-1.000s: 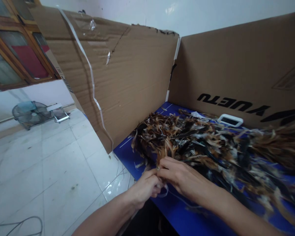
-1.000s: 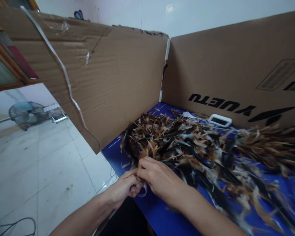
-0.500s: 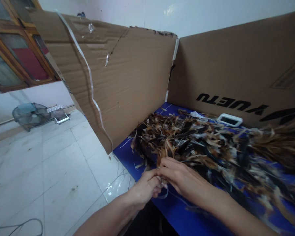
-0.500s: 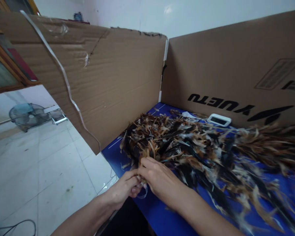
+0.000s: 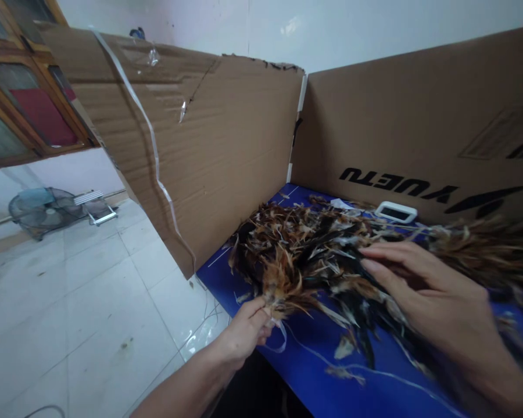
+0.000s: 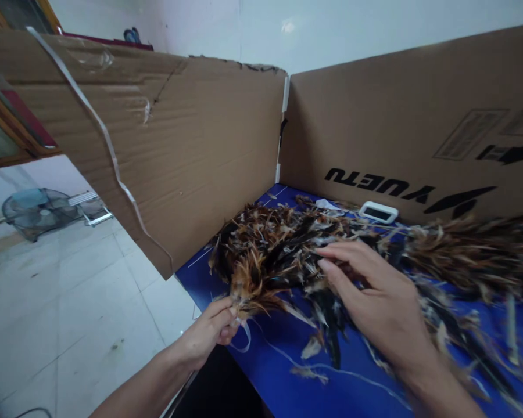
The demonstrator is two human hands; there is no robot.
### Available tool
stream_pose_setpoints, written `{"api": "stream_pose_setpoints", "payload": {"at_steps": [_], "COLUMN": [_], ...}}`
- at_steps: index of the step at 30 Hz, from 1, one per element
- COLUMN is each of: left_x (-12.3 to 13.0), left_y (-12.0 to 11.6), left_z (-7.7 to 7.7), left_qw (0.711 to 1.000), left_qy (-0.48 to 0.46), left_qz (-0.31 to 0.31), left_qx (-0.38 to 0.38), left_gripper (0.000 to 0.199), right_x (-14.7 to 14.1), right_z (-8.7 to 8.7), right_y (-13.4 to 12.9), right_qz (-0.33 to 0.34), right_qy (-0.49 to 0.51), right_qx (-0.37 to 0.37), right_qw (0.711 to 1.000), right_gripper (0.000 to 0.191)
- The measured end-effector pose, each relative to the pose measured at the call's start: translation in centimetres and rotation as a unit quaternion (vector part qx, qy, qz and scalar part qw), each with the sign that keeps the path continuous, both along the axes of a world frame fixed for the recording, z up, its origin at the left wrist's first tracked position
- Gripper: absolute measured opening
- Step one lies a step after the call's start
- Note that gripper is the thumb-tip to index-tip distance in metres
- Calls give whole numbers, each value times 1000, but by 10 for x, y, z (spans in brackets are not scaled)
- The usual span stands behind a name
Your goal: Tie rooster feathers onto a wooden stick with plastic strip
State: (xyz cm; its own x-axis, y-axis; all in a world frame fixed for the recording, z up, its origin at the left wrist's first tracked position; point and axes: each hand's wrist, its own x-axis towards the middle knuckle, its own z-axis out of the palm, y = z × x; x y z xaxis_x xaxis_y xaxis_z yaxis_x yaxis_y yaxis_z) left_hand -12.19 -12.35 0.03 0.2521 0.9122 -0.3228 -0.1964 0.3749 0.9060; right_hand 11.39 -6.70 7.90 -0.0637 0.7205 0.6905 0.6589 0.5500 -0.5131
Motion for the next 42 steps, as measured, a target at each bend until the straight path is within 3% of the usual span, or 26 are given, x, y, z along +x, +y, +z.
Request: {"api": "stream_pose_setpoints", "payload": {"at_steps": [4, 6, 9, 14, 18, 23, 26, 28, 31, 34, 38, 42], "left_x": [-11, -16, -24, -32, -36, -42, -44, -42, -40, -39, -41, -42], "left_y": [1, 1, 1, 0, -1, 0, 1, 2, 3, 4, 2, 0], "left_z": [3, 5, 7, 7, 6, 5, 3, 1, 0, 0, 2, 3], "left_qw": [1000, 999, 997, 993, 993, 993, 993, 993, 994, 994, 993, 992], "left_qy": [7, 2, -4, -15, -13, -8, -7, -11, -15, -13, -21, -19], "left_qz": [26, 42, 78, 113, 116, 119, 116, 114, 107, 109, 119, 127], "left_qx": [14, 12, 1, -8, -4, 1, 0, 1, 2, -1, -3, -4], "left_gripper": [27, 25, 24, 28, 27, 27, 27, 26, 25, 24, 25, 25], "right_x": [25, 32, 28, 3, -7, 5, 14, 19, 24, 28, 31, 30], "right_z": [-29, -46, -66, -89, -103, -100, -95, -92, -88, -85, -82, -81], "right_y": [17, 27, 40, 65, 87, 91, 83, 76, 68, 65, 62, 59], "right_qz": [-22, 10, 24, -82, -131, -86, -28, 8, 45, 58, 54, 48], "right_qy": [-61, -115, -181, -241, -198, -129, 28, 150, 252, 295, 312, 324], "right_qx": [-115, -187, -237, -263, -320, -333, -354, -379, -407, -415, -396, -406], "right_qw": [991, 976, 954, 931, 917, 930, 935, 913, 877, 859, 862, 853], "right_gripper": [20, 20, 21, 30, 26, 24, 27, 27, 31, 36, 48, 49]}}
